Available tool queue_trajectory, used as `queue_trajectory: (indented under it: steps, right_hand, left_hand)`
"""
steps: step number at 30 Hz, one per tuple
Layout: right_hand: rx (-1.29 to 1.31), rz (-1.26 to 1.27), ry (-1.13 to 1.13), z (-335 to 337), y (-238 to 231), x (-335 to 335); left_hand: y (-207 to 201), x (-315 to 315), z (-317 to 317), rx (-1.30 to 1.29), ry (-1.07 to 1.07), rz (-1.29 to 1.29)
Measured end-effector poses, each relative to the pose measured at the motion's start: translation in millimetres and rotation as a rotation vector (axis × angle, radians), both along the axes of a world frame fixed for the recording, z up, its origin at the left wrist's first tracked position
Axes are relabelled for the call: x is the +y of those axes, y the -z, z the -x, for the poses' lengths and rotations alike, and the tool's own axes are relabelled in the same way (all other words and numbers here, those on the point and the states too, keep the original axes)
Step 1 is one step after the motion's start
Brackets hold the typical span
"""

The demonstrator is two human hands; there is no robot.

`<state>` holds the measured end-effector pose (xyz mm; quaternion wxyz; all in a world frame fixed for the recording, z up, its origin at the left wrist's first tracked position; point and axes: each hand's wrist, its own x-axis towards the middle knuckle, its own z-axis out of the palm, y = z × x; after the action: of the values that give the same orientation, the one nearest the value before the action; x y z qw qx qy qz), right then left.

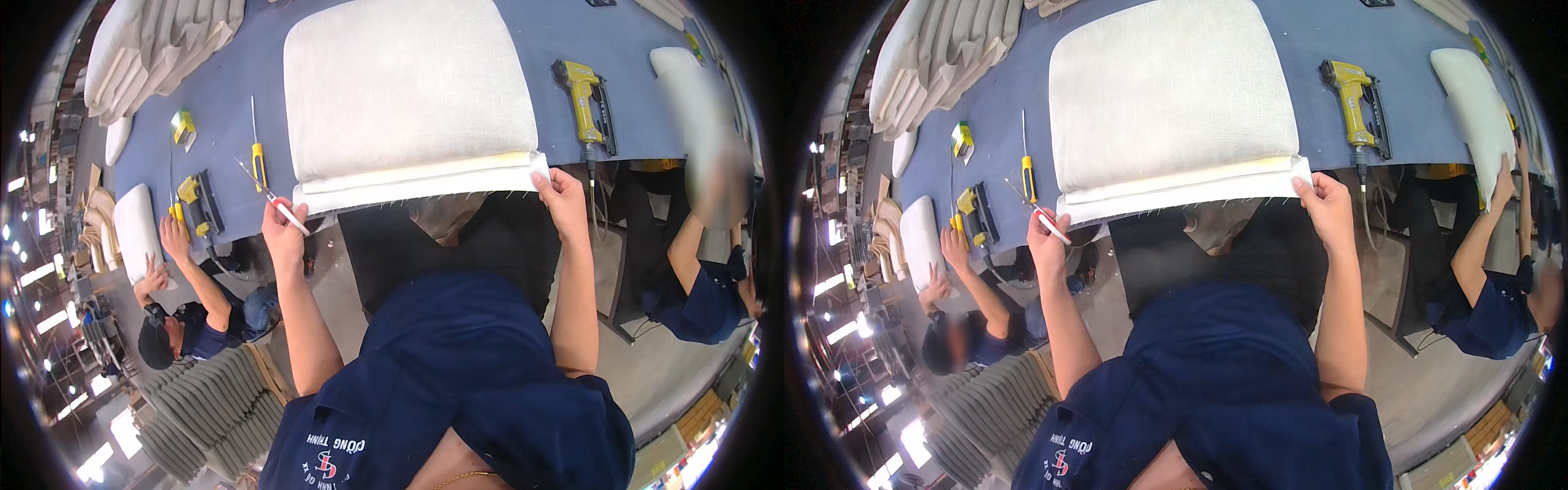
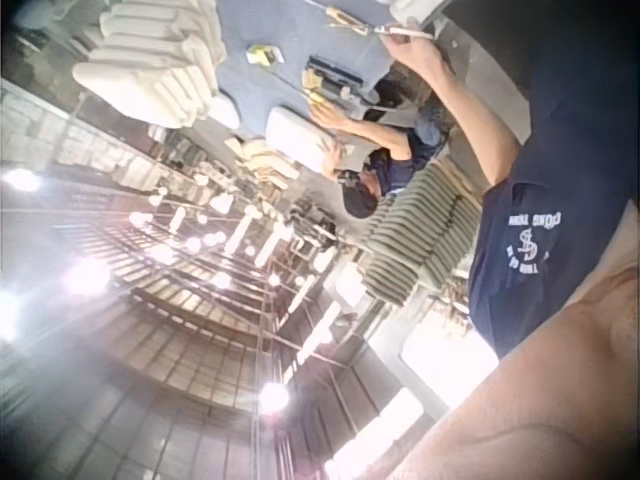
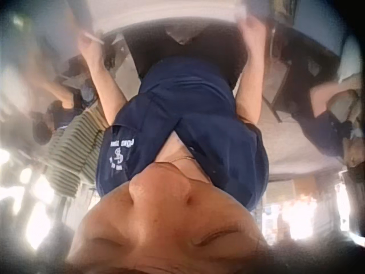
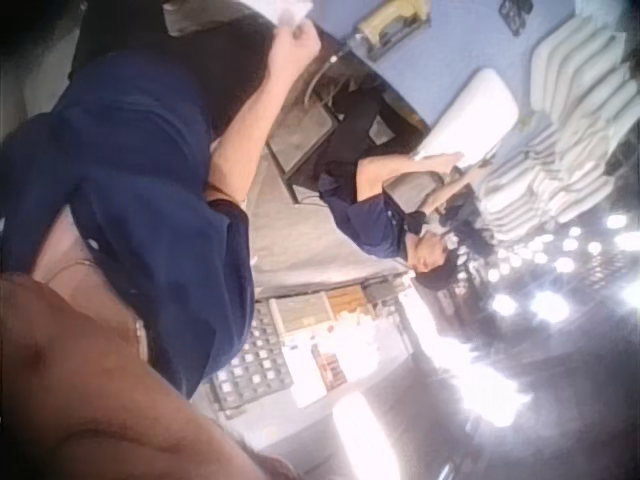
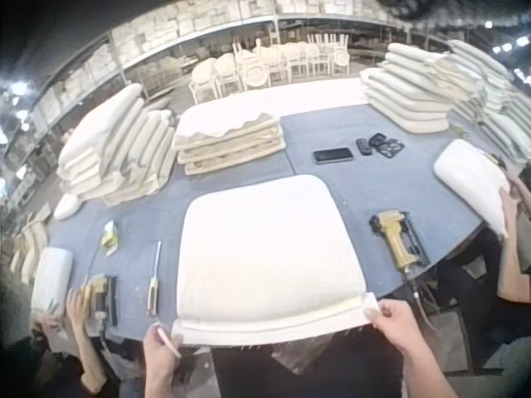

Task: The person assembles a cushion by folding the fabric edges, trimming excess material with scissors, and securing the seams with a staple gun. The person repeats this process on multiple cushions, using a screwdriver to adjust the fabric and a staple gun to fasten it.

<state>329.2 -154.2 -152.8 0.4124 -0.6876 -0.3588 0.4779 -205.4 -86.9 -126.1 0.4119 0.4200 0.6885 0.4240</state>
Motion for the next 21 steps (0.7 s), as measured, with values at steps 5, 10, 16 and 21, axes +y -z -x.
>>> queue_trajectory:
  steps: [5,10,16,21]
  right_hand:
    - [-0.339,-0.029,-0.099,-1.0,16.8,-0.6]
    - [-0.354,-0.167,0.109,19.3,-16.2,16.6]
    - [-0.364,-0.303,0.113,20.3,-20.2,34.6]
    - [-0.388,-0.306,0.126,15.5,-12.9,33.5]
  left_hand:
    - [6.5,-20.9,-27.1,0.114,-0.163,-0.175]
    - [-11.9,-45.5,-106.2,-0.022,0.168,0.011]
    - [-19.9,-74.8,-215.8,-0.087,0.865,0.225]
    - [-5.1,-77.3,-256.1,0.199,1.208,0.057]
